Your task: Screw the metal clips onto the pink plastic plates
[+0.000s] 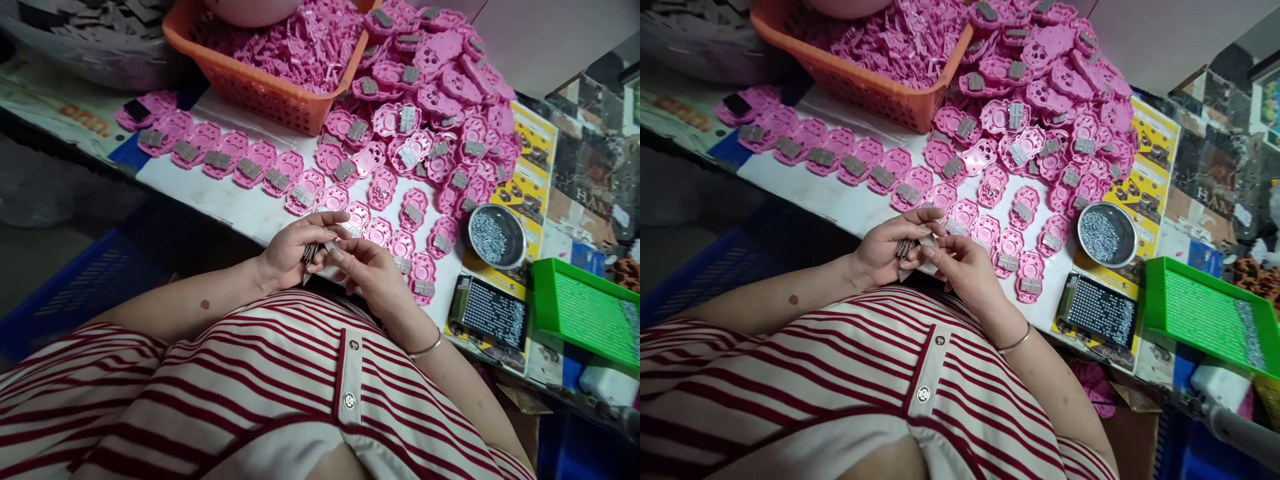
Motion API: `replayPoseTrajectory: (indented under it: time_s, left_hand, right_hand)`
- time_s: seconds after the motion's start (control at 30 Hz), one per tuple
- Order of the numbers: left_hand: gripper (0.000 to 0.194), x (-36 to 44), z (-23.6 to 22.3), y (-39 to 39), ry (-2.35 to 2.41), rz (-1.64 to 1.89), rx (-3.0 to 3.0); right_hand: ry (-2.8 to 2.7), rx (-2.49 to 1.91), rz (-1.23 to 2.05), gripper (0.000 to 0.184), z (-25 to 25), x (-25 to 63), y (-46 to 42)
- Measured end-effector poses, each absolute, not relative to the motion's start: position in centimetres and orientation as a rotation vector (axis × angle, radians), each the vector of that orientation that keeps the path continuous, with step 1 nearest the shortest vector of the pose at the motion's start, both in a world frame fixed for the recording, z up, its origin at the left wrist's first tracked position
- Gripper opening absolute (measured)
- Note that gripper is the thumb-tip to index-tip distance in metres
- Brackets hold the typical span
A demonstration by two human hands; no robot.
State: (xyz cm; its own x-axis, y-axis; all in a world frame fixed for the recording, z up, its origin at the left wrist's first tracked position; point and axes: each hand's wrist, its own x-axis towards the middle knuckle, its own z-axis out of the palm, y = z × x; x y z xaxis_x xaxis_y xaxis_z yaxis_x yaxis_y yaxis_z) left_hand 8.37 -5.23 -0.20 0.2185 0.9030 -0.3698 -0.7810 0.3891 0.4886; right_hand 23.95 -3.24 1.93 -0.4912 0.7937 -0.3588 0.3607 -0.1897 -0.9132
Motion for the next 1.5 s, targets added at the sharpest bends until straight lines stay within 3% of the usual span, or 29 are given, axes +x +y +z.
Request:
replayPoseTrajectory:
  time_s: [0.17, 0.3, 0.4, 0.53, 0.6, 0.67, 0.9, 1.03, 1.23, 1.5]
  left_hand:
    - [0.032, 8.7, 0.0, -5.2, 0.722, 1.168, 0.236]
    - [0.018, 8.9, 0.3, -5.3, 0.790, 1.140, 0.251]
    - [0.007, 8.7, 0.2, -5.4, 0.812, 1.132, 0.230]
    - [0.018, 8.3, 0.0, -5.3, 0.811, 1.059, 0.201]
    - [0.015, 8.1, -0.1, -5.3, 0.806, 0.988, 0.197]
    - [0.007, 8.1, -0.2, -5.2, 0.833, 0.965, 0.215]
    - [0.005, 8.3, -0.1, -5.4, 1.018, 1.052, 0.370]
    - [0.005, 8.1, -0.1, -5.6, 1.031, 1.028, 0.407]
    - [0.009, 7.7, -0.3, -5.4, 0.964, 1.031, 0.350]
    - [0.012, 7.1, -0.6, -5.2, 0.874, 1.010, 0.275]
  right_hand:
    - [-1.580, -1.335, 1.704, 0.046, 1.7, 23.9, -3.7]
    - [-1.611, -1.337, 1.547, 0.043, 1.7, 24.3, -3.6]
    - [-1.723, -1.330, 1.340, 0.038, 1.5, 24.9, -3.5]
    - [-1.942, -1.278, 0.916, 0.020, 1.3, 26.0, -3.2]
    - [-2.070, -1.225, 0.728, 0.013, 1.3, 26.7, -2.9]
    - [-2.194, -1.164, 0.616, 0.017, 1.3, 27.2, -2.7]
    - [-2.470, -0.960, 0.493, 0.041, 2.3, 27.0, -2.2]
    - [-2.648, -0.946, 0.287, 0.030, 3.1, 26.3, -1.7]
    - [-2.769, -0.831, 0.238, 0.027, 4.5, 26.5, 0.1]
    - [-2.625, -1.344, 0.147, 0.025, 2.6, 28.1, 8.5]
